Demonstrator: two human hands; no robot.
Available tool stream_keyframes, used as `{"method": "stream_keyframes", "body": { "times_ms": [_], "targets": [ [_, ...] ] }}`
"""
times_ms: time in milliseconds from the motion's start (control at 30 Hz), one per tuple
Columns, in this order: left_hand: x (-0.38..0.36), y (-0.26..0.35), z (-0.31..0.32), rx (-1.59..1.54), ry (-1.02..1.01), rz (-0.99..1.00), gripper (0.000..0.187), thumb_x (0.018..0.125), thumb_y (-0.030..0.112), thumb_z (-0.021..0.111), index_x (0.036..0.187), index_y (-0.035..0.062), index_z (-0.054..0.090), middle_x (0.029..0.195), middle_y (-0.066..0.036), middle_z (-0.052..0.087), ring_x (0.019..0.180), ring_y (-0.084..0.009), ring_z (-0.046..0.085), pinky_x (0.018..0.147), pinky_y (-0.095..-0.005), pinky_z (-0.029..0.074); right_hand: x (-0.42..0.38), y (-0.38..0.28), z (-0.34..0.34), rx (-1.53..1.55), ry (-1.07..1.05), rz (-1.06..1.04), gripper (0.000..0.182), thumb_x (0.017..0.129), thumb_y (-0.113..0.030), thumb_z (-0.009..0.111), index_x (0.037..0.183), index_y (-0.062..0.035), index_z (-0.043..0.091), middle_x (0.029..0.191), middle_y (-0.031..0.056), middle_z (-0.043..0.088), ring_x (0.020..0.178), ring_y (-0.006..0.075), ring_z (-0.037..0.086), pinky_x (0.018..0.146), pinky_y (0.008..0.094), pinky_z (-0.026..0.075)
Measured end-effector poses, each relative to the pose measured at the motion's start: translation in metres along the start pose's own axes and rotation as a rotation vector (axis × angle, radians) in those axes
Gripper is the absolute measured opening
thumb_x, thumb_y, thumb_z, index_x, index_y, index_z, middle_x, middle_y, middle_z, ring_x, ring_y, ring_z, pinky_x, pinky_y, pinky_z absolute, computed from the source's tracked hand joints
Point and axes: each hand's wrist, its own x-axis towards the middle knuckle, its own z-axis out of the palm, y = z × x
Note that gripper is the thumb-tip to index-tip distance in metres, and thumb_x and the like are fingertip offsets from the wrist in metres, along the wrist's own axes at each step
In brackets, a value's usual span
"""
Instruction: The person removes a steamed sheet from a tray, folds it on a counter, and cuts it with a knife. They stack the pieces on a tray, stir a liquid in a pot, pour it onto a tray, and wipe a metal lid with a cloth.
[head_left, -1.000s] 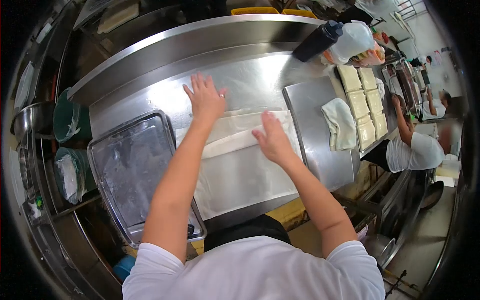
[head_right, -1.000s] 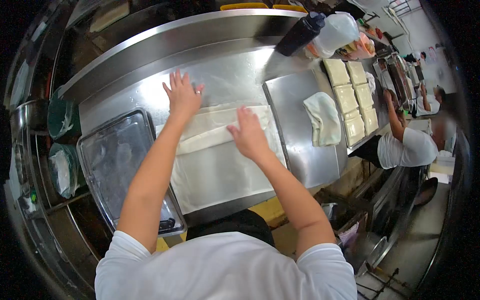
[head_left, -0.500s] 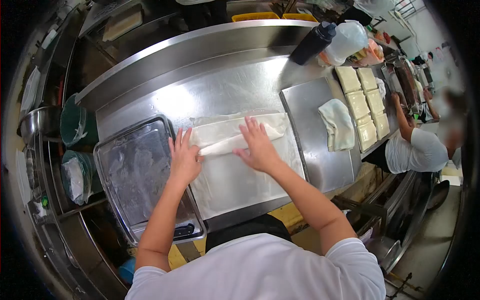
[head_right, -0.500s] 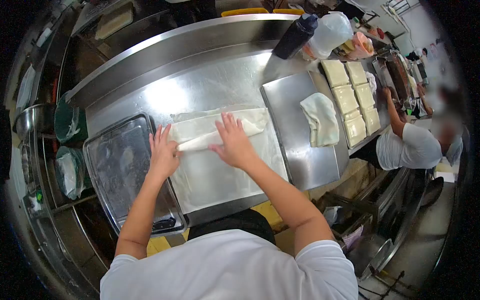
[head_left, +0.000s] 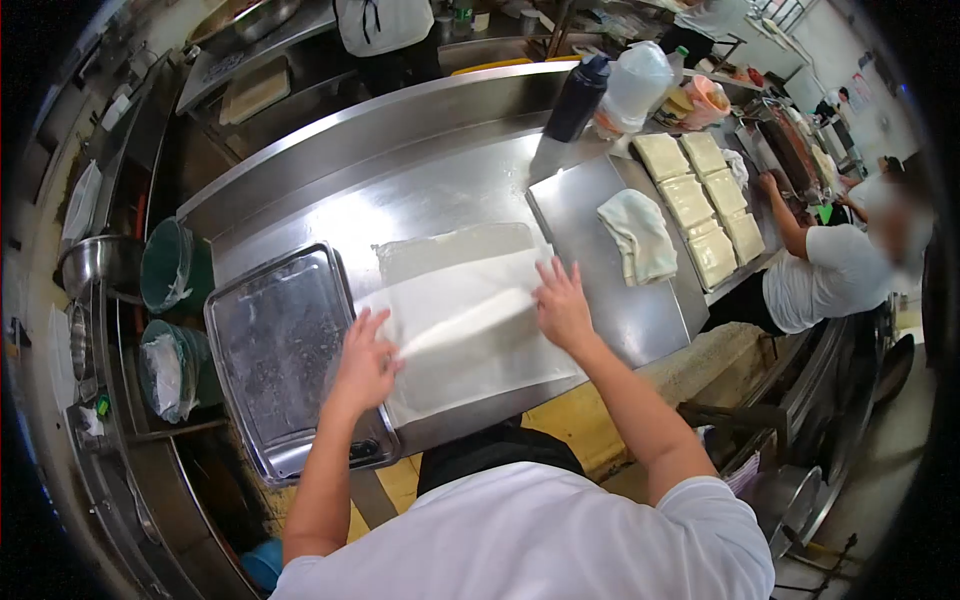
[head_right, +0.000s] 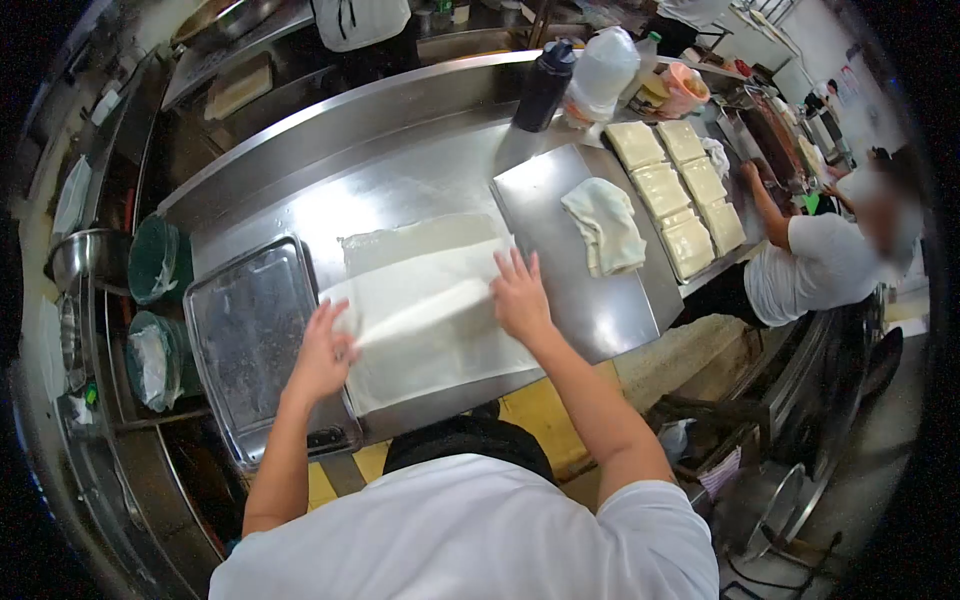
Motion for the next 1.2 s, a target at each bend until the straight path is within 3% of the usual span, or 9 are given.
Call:
{"method": "stream_keyframes", "body": {
  "times_ms": [67, 167, 300, 333, 367, 667, 900, 1033, 1200],
  "targets": [
    [-0.035, 0.018, 0.007, 0.042, -0.188, -0.052, 0.019, 0.08, 0.015, 0.08, 0.094, 0.0038, 0.075, 0.159, -0.018, 0.041, 0.149, -0.044, 0.03, 0.122, -0.054, 0.026, -0.056, -0.012, -0.01, -0.003, -0.054, -0.021, 0.015, 0.081, -0.009, 0.064, 0.095, -0.0063, 0.07, 0.15, 0.0208, 0.051, 0.143, 0.0456, 0.04, 0.119, 0.0671, 0.023],
    [-0.075, 0.053, 0.018, 0.173, -0.384, -0.151, 0.037, 0.08, 0.026, 0.082, 0.11, 0.0054, 0.076, 0.157, -0.02, 0.042, 0.149, -0.0433, 0.031, 0.123, -0.0533, 0.023, -0.137, -0.04, -0.024, 0.058, -0.173, 0.028, 0.03, 0.079, -0.009, 0.065, 0.108, -0.0024, 0.068, 0.15, 0.0263, 0.048, 0.143, 0.0481, 0.04, 0.117, 0.0679, 0.027],
    [-0.086, 0.092, 0.046, 0.032, -0.115, -0.143, 0.059, 0.082, 0.024, 0.082, 0.134, 0.0037, 0.063, 0.155, -0.023, 0.043, 0.144, -0.0428, 0.038, 0.119, -0.0494, 0.032, -0.181, -0.075, -0.048, 0.314, -0.1, 0.156, 0.042, 0.081, -0.009, 0.066, 0.122, 0.0007, 0.064, 0.151, 0.0322, 0.043, 0.142, 0.0508, 0.039, 0.117, 0.0617, 0.031],
    [-0.083, 0.104, 0.052, -0.004, -0.095, -0.095, 0.057, 0.082, 0.023, 0.081, 0.133, 0.0031, 0.063, 0.154, -0.023, 0.045, 0.142, -0.0425, 0.04, 0.119, -0.0486, 0.033, -0.186, -0.08, -0.054, 0.385, -0.067, 0.166, 0.044, 0.081, -0.009, 0.067, 0.124, 0.0011, 0.063, 0.151, 0.0335, 0.042, 0.142, 0.0516, 0.039, 0.118, 0.0594, 0.032],
    [-0.078, 0.117, 0.059, -0.041, -0.075, -0.048, 0.055, 0.083, 0.022, 0.081, 0.131, 0.0024, 0.064, 0.153, -0.023, 0.046, 0.141, -0.0421, 0.041, 0.118, -0.0477, 0.035, -0.188, -0.083, -0.06, 0.418, -0.064, 0.186, 0.045, 0.086, -0.012, 0.069, 0.129, 0.0004, 0.062, 0.153, 0.0315, 0.041, 0.143, 0.0482, 0.039, 0.118, 0.05, 0.037],
    [-0.06, 0.209, 0.092, -0.177, -0.12, 0.343, 0.048, 0.085, 0.02, 0.079, 0.127, 0.0007, 0.066, 0.143, -0.022, 0.056, 0.134, -0.0397, 0.05, 0.113, -0.0455, 0.041, -0.237, -0.101, -0.105, 0.506, 0.102, 0.406, 0.048, 0.087, -0.013, 0.071, 0.131, 0.0017, 0.06, 0.153, 0.0332, 0.04, 0.139, 0.0464, 0.045, 0.114, 0.0473, 0.041],
    [-0.053, 0.192, 0.096, -0.165, -0.271, 0.588, 0.045, 0.085, 0.02, 0.08, 0.125, 0.0023, 0.067, 0.141, -0.019, 0.059, 0.133, -0.0372, 0.052, 0.112, -0.0438, 0.043, -0.273, -0.142, -0.103, 0.425, 0.196, 0.708, 0.05, 0.089, -0.016, 0.07, 0.134, 0.0009, 0.06, 0.155, 0.033, 0.038, 0.136, 0.0473, 0.047, 0.112, 0.0476, 0.042],
    [-0.054, 0.17, 0.079, -0.152, -0.355, 0.716, 0.043, 0.087, 0.022, 0.078, 0.123, 0.0024, 0.068, 0.14, -0.019, 0.06, 0.131, -0.0375, 0.054, 0.111, -0.0439, 0.044, -0.265, -0.185, -0.098, 0.413, 0.263, 0.843, 0.05, 0.088, -0.019, 0.071, 0.133, 0.0008, 0.061, 0.153, 0.0314, 0.043, 0.134, 0.0466, 0.05, 0.113, 0.0461, 0.043],
    [-0.065, 0.134, 0.082, -0.184, -0.495, 0.759, 0.039, 0.086, 0.021, 0.078, 0.12, 0.0029, 0.07, 0.136, -0.02, 0.062, 0.128, -0.0385, 0.055, 0.109, -0.0449, 0.045, -0.254, -0.246, -0.083, 0.492, 0.239, 0.961, 0.05, 0.089, -0.02, 0.07, 0.133, 0.0004, 0.062, 0.151, 0.0291, 0.046, 0.134, 0.0445, 0.052, 0.113, 0.046, 0.043]
  ]
}}
